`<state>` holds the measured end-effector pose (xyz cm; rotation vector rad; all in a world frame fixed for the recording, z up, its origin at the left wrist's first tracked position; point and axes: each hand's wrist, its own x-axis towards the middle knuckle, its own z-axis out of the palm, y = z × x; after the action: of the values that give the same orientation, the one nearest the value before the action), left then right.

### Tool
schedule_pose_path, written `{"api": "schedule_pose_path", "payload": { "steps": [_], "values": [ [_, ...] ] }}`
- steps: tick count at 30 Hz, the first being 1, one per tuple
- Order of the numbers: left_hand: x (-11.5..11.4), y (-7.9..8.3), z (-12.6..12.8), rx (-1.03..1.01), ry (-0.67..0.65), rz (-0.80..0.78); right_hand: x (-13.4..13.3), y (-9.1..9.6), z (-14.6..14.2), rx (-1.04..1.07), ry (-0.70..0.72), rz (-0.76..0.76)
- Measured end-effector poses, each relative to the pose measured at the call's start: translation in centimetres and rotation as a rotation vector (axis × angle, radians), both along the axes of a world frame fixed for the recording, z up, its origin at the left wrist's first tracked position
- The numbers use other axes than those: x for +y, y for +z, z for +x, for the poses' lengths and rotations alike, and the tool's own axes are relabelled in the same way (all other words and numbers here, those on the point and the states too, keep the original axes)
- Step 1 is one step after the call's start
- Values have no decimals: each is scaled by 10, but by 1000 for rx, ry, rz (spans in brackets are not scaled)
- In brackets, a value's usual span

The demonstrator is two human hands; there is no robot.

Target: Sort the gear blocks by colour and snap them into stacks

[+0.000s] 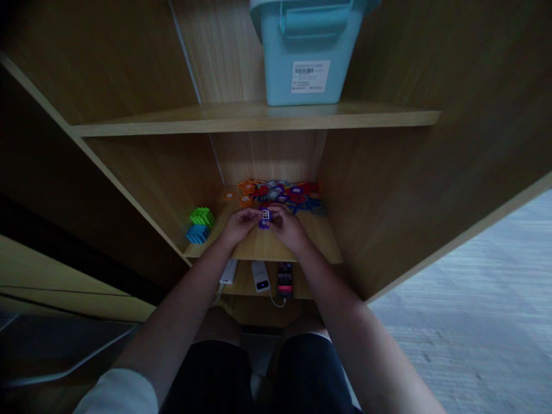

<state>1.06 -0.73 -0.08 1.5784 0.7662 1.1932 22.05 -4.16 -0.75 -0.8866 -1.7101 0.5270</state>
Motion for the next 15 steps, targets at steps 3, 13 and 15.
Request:
{"api": "schedule_pose_path", "payload": {
  "steps": [3,13,15],
  "values": [
    [0,-1,-1,26,0,3,-1,3,1,-90,-35,44],
    [-13,9,7,464,222,257,0,0,0,-301,-110,13],
    [-15,12,8,502,238,273,0,0,0,-332,-128,-14]
  ]
}}
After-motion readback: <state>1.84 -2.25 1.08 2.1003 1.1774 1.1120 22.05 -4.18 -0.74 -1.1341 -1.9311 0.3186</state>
